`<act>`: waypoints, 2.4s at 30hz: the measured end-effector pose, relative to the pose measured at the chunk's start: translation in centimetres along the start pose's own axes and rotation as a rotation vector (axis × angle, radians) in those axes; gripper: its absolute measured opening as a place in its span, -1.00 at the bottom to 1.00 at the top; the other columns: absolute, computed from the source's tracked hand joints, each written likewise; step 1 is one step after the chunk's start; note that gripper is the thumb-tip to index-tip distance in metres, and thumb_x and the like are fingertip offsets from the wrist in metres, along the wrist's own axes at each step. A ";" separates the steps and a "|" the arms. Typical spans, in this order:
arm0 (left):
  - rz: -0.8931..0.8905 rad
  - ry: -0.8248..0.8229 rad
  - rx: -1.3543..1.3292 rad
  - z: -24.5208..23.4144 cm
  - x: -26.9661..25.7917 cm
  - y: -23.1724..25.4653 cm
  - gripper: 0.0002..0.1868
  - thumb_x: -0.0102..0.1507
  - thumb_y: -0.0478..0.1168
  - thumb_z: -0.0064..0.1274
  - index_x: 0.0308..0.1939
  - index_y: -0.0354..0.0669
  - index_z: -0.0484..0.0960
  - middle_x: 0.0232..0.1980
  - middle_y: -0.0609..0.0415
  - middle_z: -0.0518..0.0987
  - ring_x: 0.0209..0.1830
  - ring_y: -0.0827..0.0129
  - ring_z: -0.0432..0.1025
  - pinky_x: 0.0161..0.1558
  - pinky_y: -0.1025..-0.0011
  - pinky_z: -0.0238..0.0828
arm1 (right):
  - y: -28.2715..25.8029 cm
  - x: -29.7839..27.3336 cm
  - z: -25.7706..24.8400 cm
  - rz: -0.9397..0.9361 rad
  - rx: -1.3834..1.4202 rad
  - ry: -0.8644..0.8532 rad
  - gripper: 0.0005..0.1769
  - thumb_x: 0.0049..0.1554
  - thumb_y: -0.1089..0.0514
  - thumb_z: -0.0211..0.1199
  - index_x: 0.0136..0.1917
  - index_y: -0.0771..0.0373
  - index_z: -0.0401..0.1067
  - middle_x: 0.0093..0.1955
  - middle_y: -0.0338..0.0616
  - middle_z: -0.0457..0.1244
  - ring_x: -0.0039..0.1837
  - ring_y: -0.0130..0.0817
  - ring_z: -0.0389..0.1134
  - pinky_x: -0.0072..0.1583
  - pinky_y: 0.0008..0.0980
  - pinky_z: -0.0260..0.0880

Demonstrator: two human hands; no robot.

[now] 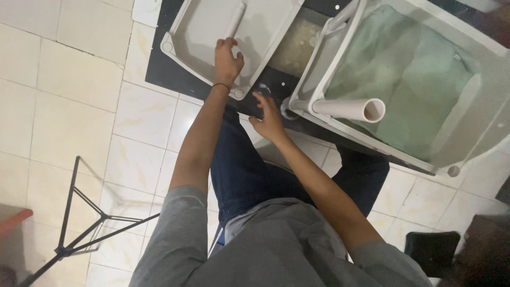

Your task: The person assembles a white plastic container by inserting cylindrical rods into designated slots, wipes the interior with a green cloth, and secures the components. The person handles the container and rods by hand, placing the cloth inside and adjusting the rods to fit.

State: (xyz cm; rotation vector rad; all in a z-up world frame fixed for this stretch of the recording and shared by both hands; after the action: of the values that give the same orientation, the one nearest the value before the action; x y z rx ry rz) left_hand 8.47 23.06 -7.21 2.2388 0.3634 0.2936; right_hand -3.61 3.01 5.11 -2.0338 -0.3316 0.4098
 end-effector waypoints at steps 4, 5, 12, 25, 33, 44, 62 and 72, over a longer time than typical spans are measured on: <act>-0.060 0.015 0.057 0.6 1.3 -3.6 -0.49 0.00 -0.44 0.19 0.06 -0.25 0.57 0.08 -0.29 0.47 0.07 -0.18 0.38 0.11 0.11 0.38 | 3.1 2.8 1.3 0.127 -0.016 -0.034 -0.19 -0.08 0.27 0.35 0.45 0.00 0.29 0.38 -0.12 0.20 0.25 -0.20 0.35 0.03 -0.27 0.49; -0.094 -0.004 0.072 0.8 1.3 -4.4 -0.45 -0.01 -0.44 0.19 0.09 -0.25 0.56 0.09 -0.29 0.46 0.08 -0.18 0.38 0.12 0.12 0.38 | 3.8 3.0 1.7 0.149 -0.005 -0.049 -0.19 -0.07 0.26 0.35 0.45 0.00 0.28 0.39 -0.11 0.19 0.25 -0.20 0.35 0.04 -0.27 0.48; -0.159 -0.131 0.064 0.8 -0.5 -3.0 -0.25 0.05 -0.49 0.14 0.33 -0.19 0.29 -0.10 -0.31 0.53 -0.09 -0.20 0.49 0.00 0.07 0.46 | 9.2 3.9 4.3 0.221 0.082 -0.080 -0.16 -0.04 0.26 0.38 0.50 0.03 0.27 0.37 0.05 0.22 0.22 -0.22 0.40 0.20 -0.27 0.45; -0.179 -0.040 -0.371 -4.1 -5.7 8.6 -0.02 0.11 -0.34 0.29 0.45 -0.21 -0.04 -0.10 -0.25 0.65 -0.18 0.05 0.68 -0.17 0.24 0.64 | 5.5 4.4 2.4 0.221 0.379 0.021 -0.08 0.04 0.29 0.34 0.59 0.15 0.04 0.19 -0.04 0.31 0.18 -0.32 0.39 0.20 -0.34 0.43; -0.131 -0.133 -0.430 -8.6 -8.3 16.2 0.01 0.11 -0.33 0.30 0.47 -0.22 -0.08 0.00 -0.30 0.60 -0.12 0.06 0.65 -0.16 0.24 0.65 | 0.9 2.0 -0.9 0.180 0.512 0.050 -0.20 0.12 0.26 0.22 0.59 0.13 0.04 0.04 -0.13 0.36 0.01 -0.45 0.43 -0.08 -0.44 0.40; -0.048 -0.136 -0.827 -12.3 -11.2 22.6 -0.29 0.33 -0.38 0.16 0.43 -0.27 0.07 -0.02 -0.15 0.60 -0.05 0.23 0.59 -0.06 0.34 0.58 | 2.1 -7.2 -7.8 0.085 0.496 -0.026 -0.49 0.10 0.33 0.23 0.33 0.29 0.31 -0.05 -0.13 0.38 -0.12 -0.40 0.45 -0.11 -0.45 0.42; -0.132 -0.723 -1.082 -3.2 -21.7 31.0 -0.55 0.27 -0.36 0.19 0.04 -0.14 0.21 -0.08 -0.06 0.55 -0.23 0.32 0.62 -0.21 0.38 0.66 | 3.3 -24.5 -20.0 -0.174 1.238 0.638 -0.73 0.28 0.21 0.20 0.19 0.42 0.42 -0.08 0.04 0.35 -0.03 -0.13 0.42 0.01 -0.15 0.45; 0.022 -1.149 -0.772 2.2 -25.2 39.4 -0.58 0.39 -0.07 0.04 0.17 -0.14 0.21 -0.26 -0.07 0.65 -0.35 0.36 0.59 -0.33 0.44 0.56 | -2.6 -24.0 -28.2 -0.503 1.139 0.615 -0.71 0.15 0.11 0.14 0.00 0.40 0.46 -0.03 0.13 0.32 0.15 -0.03 0.37 0.40 0.02 0.33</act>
State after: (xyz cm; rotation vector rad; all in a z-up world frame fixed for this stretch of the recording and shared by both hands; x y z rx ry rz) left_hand -7.95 -11.64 19.65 1.3341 -0.3524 -0.7234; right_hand -13.60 -27.60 23.62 -0.8290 -0.1456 -0.3133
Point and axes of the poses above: each hand's wrist, its own x-axis towards the middle knuckle, its own z-axis out of the palm, y = z × x, the point moved 3 cm from there along x, towards the middle knuckle
